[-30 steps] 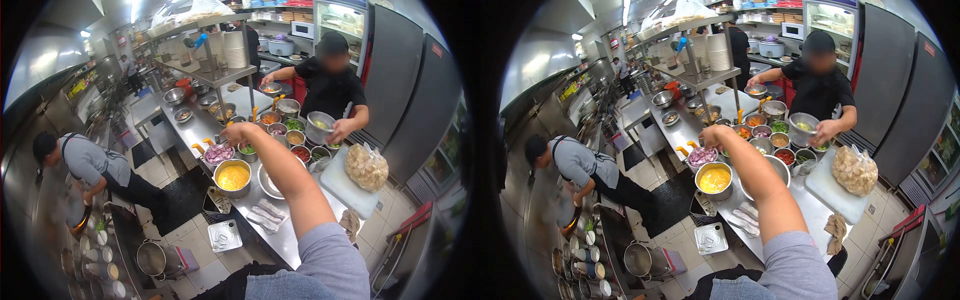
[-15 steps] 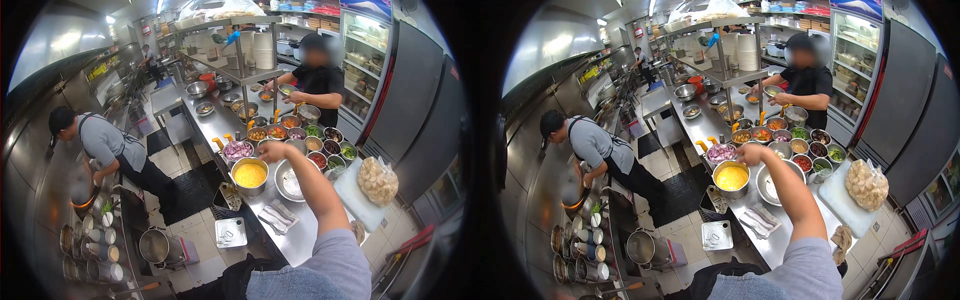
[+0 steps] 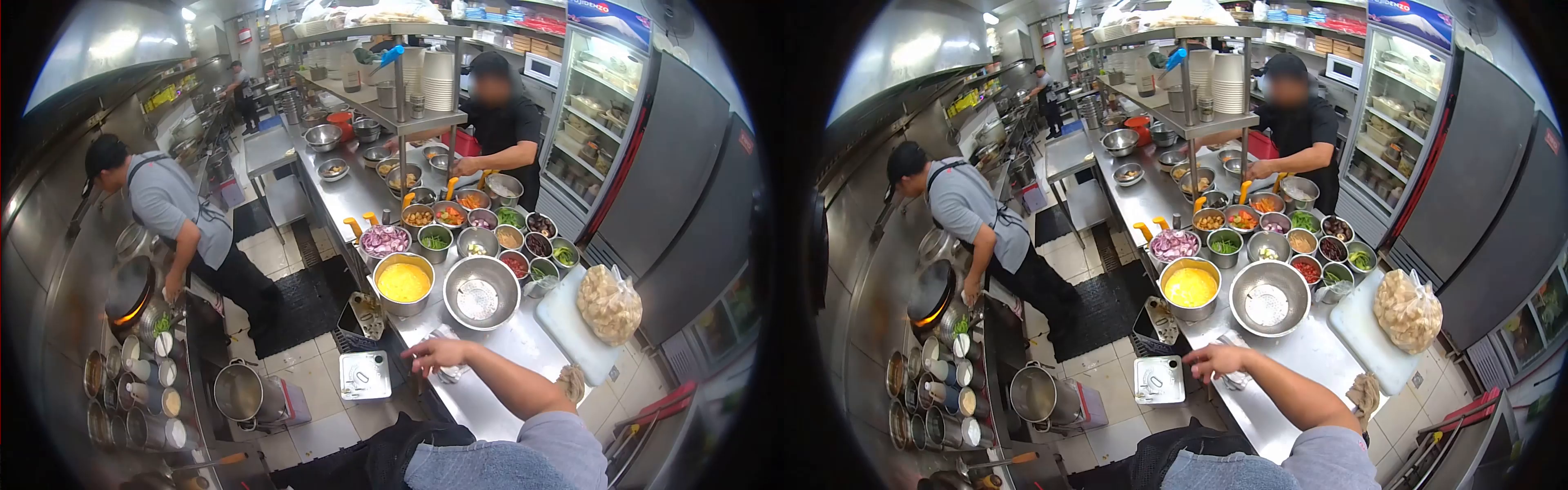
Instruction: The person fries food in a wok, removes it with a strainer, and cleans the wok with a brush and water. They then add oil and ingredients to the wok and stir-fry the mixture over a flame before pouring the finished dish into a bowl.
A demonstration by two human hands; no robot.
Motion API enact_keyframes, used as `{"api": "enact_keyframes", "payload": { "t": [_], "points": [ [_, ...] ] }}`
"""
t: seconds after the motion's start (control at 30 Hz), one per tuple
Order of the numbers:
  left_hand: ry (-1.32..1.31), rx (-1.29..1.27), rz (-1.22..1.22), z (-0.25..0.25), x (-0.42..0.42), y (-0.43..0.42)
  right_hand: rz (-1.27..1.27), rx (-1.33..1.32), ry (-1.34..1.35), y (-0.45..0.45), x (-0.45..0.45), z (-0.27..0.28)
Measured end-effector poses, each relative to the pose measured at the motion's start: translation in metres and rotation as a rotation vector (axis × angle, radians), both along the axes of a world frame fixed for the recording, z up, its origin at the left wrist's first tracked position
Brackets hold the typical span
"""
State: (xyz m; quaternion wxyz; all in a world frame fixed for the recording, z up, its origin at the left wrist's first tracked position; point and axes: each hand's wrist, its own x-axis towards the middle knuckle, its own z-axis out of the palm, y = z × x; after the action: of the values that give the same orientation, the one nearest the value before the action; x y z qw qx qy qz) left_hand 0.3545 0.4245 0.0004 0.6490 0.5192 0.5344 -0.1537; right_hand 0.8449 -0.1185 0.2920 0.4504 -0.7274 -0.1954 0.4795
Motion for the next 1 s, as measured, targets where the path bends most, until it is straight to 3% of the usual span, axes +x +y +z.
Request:
{"api": "enact_keyframes", "payload": {
  "t": [0.03, 0.1, 0.13, 0.3, 0.33, 0.43, 0.63, 0.73, 0.77, 0.8, 0.9, 0.93, 1.0],
  "points": [
    [0.0, 0.083, -0.019, 0.007, 0.013, -0.002, 0.024, -0.006, 0.039, 0.002, -0.009, -0.007],
    [0.002, 0.25, -0.079, 0.109, 0.071, -0.046, 0.106, -0.034, 0.073, 0.007, -0.019, -0.012],
    [-0.134, 0.227, -0.008, 0.055, 0.071, -0.016, 0.143, -0.031, 0.078, 0.008, -0.019, -0.014],
    [-0.276, 0.193, 0.191, 0.069, 0.058, -0.009, 0.026, 0.005, 0.08, 0.051, -0.008, -0.017],
    [-0.323, 0.153, 0.261, 0.083, 0.04, -0.012, -0.023, 0.031, 0.098, 0.064, -0.003, -0.04],
    [-0.142, 0.261, 0.322, 0.102, -0.035, -0.027, 0.066, 0.015, 0.1, 0.131, 0.004, -0.072],
    [-0.058, 0.513, 0.683, 0.125, -0.209, -0.094, 0.574, -0.009, 0.047, 0.315, -0.06, -0.104],
    [-0.027, 0.832, 0.929, 0.139, -0.285, -0.133, 0.901, 0.012, -0.157, 0.405, -0.129, -0.094],
    [-0.066, 0.784, 1.104, 0.144, -0.308, -0.138, 0.969, -0.002, -0.284, 0.429, -0.156, -0.083],
    [-0.076, 0.8, 1.233, 0.153, -0.324, -0.14, 1.011, 0.054, -0.43, 0.457, -0.171, -0.096],
    [0.029, 0.9, 1.24, 0.173, -0.364, -0.114, 1.105, 0.395, -0.884, 0.543, -0.211, -0.156],
    [0.108, 0.931, 1.245, 0.179, -0.366, -0.099, 1.127, 0.394, -0.894, 0.559, -0.225, -0.151],
    [0.171, 0.867, 1.232, 0.17, -0.378, -0.059, 1.158, 0.092, -0.909, 0.591, -0.264, -0.143]
  ]
}}
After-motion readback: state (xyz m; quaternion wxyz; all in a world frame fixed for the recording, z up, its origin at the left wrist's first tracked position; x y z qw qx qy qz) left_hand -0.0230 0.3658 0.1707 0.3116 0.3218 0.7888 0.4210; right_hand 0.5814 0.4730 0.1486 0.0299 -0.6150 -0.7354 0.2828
